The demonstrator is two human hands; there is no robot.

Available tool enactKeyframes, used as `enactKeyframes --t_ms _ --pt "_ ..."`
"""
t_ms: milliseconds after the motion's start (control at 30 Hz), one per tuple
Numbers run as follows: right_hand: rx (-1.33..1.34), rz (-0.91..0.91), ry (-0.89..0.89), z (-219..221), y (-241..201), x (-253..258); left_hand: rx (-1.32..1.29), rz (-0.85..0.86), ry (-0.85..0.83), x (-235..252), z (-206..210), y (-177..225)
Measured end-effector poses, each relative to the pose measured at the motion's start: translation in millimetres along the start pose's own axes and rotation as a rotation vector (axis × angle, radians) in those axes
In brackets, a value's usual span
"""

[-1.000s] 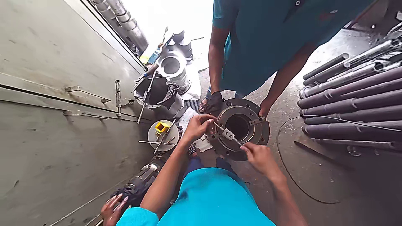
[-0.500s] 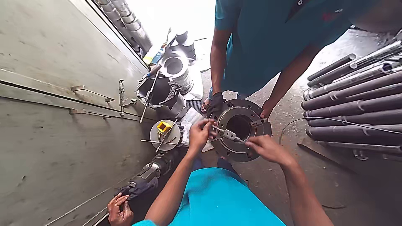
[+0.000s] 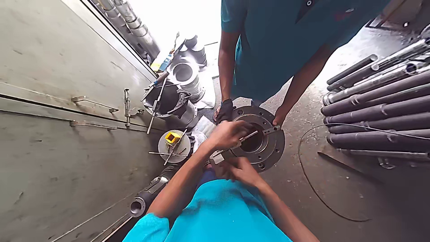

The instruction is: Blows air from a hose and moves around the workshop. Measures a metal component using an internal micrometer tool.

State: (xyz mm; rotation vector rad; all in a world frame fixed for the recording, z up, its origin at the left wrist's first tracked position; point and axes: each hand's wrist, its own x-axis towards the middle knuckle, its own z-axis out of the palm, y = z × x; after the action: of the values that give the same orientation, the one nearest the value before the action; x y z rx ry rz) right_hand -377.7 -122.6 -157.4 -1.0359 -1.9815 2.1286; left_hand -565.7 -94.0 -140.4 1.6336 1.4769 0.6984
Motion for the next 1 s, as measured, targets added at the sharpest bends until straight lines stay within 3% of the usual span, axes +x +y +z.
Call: enactKeyframes --t_ms 67,133,233,367,467,567,667,800,867,1000 --pt "-0.326 -0.302 0.294 -38 11 -10 -0.071 -0.083 0.231 -55 1 -28" --pt "-0.610 -0.484 0.530 -83 17 0 -0.102 -0.216 0.259 -103 10 -45" --pt "-0.823 -0.577 0.432 -128 18 41 -0.148 -0.275 0.304 -146 55 -33" --pt "-0.845 -0.632 0.140 -148 -1 83 -0.048 -0.288 0.559 -141 119 -5" --pt "-0.954 -0.581 0.076 -151 -7 70 0.047 -0.324 0.662 -137 112 -6" --pt "-0.981 -0.391 0.201 -130 2 22 -0.016 -0.303 0.712 -122 80 -40" --pt "-0.999 -0.100 0.361 -72 8 -20 -0.020 -0.160 0.556 -76 31 -69" --pt "-1.015 -0.017 0.395 1 13 -43 0.076 0.071 0.161 10 -18 -67" --pt "-0.973 0.026 0.318 -13 11 -43 0.160 0.094 0.101 20 -30 -61" --pt "-0.865 0.090 0.362 -61 2 -33 0.138 0.035 0.343 -51 -11 -75"
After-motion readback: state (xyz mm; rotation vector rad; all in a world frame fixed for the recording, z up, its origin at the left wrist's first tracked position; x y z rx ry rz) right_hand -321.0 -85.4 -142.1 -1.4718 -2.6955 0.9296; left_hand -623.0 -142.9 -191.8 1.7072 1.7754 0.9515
